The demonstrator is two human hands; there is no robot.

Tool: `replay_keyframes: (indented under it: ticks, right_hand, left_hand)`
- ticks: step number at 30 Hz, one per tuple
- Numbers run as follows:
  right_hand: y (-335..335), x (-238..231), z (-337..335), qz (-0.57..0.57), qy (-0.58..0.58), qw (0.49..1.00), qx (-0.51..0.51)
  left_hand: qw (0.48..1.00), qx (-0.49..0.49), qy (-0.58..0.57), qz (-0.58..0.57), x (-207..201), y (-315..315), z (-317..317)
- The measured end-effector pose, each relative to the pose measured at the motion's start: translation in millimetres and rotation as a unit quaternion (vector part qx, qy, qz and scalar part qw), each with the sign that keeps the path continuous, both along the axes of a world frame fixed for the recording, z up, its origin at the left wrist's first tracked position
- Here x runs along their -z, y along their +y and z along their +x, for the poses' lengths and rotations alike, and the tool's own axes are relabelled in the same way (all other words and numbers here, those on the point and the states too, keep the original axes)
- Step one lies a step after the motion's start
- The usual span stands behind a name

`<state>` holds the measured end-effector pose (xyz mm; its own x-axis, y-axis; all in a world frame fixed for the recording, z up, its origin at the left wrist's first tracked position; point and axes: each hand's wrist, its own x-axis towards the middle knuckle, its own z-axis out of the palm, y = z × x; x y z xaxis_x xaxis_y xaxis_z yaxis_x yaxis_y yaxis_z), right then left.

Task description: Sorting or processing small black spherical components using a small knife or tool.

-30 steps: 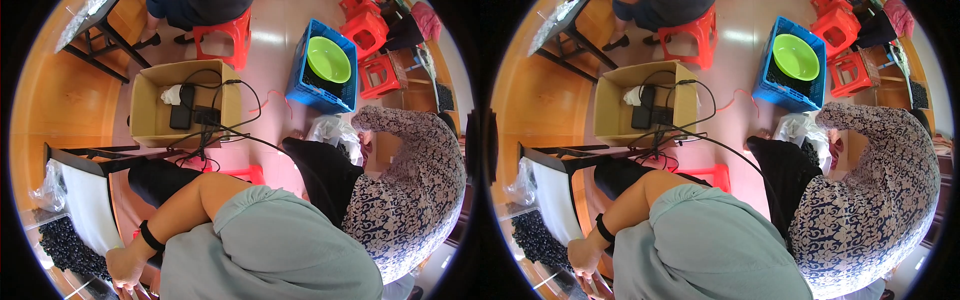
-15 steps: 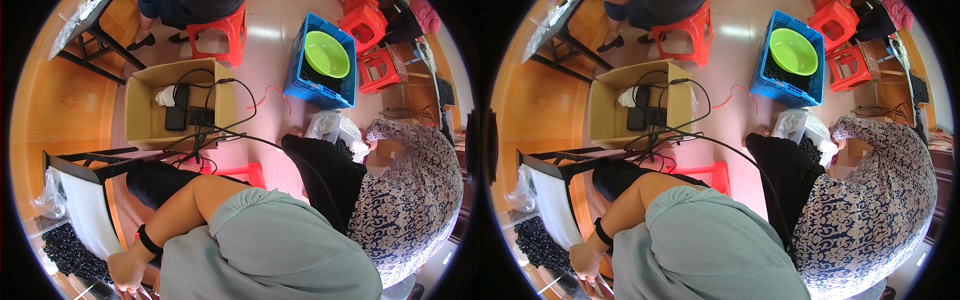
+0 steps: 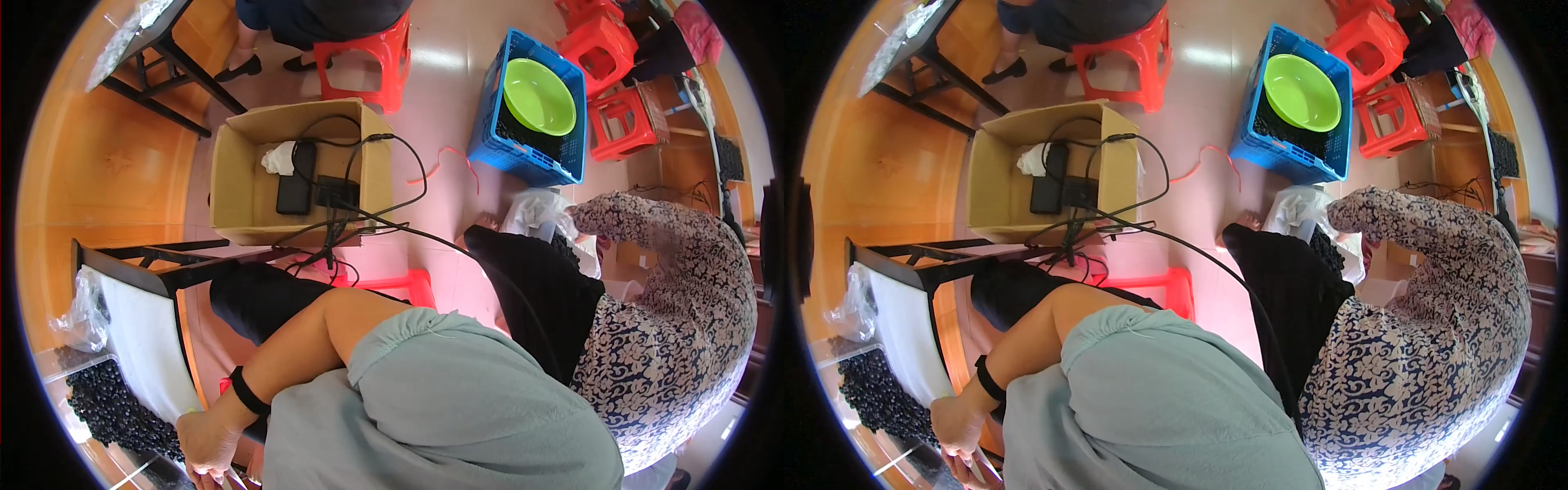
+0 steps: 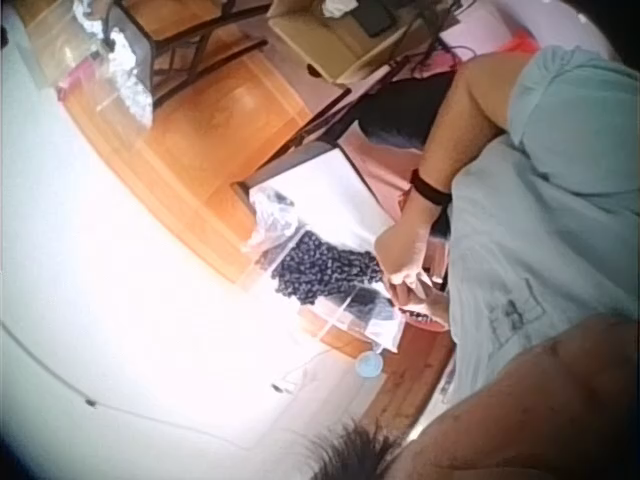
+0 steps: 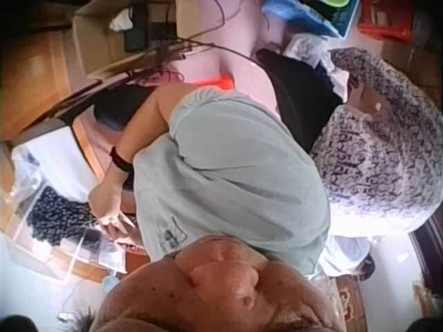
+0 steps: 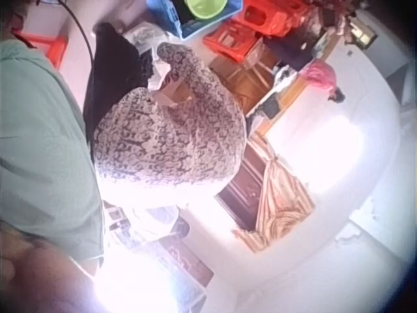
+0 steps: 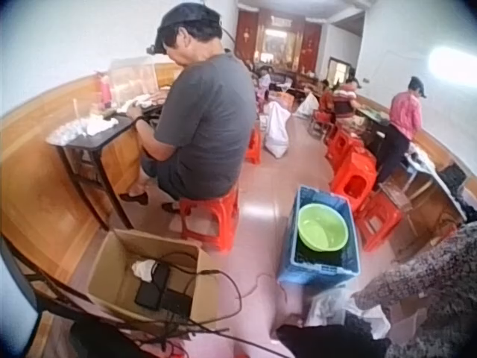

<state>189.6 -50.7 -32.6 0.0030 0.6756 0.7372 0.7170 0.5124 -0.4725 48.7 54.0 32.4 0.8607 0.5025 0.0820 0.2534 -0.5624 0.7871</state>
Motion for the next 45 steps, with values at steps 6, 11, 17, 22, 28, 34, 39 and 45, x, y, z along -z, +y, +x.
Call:
replay_keyframes:
  ticks: [6, 11, 17, 22, 28, 34, 39, 45]
  right_hand:
    - [14, 13, -18, 0.055, 0.017, 0.996, 0.071]
    - [21, 17, -22, 0.036, 0.006, 0.997, 0.068]
    - [-6, 4, -20, 0.019, 0.034, 0.996, 0.075]
    - [-21, -3, 2, -0.059, 0.035, 0.998, 0.001]
    - [-18, -8, -7, -0.074, 0.072, 0.995, 0.002]
    - [-21, -6, -4, -0.073, 0.090, 0.993, 0.012]
    - [-23, -4, -8, -0.050, 0.086, 0.995, 0.022]
    - [-24, -7, -1, -0.058, 0.072, 0.995, 0.044]
  left_hand:
    - [0.999, -0.020, -0.047, 0.007, 17, -18, 15]
    - [0.997, -0.037, -0.059, 0.019, 16, -27, 13]
    - [0.993, -0.080, -0.075, 0.041, 15, -36, -3]
    - [0.989, -0.105, -0.088, 0.057, 22, -39, -14]
    - [0.962, -0.069, -0.111, 0.240, 18, -39, -30]
    - [0.985, -0.111, -0.100, 0.087, 20, -37, -37]
    - [0.954, -0.208, -0.078, -0.201, 28, -37, -54]
    - [0.924, -0.191, -0.171, -0.284, 30, -40, -39]
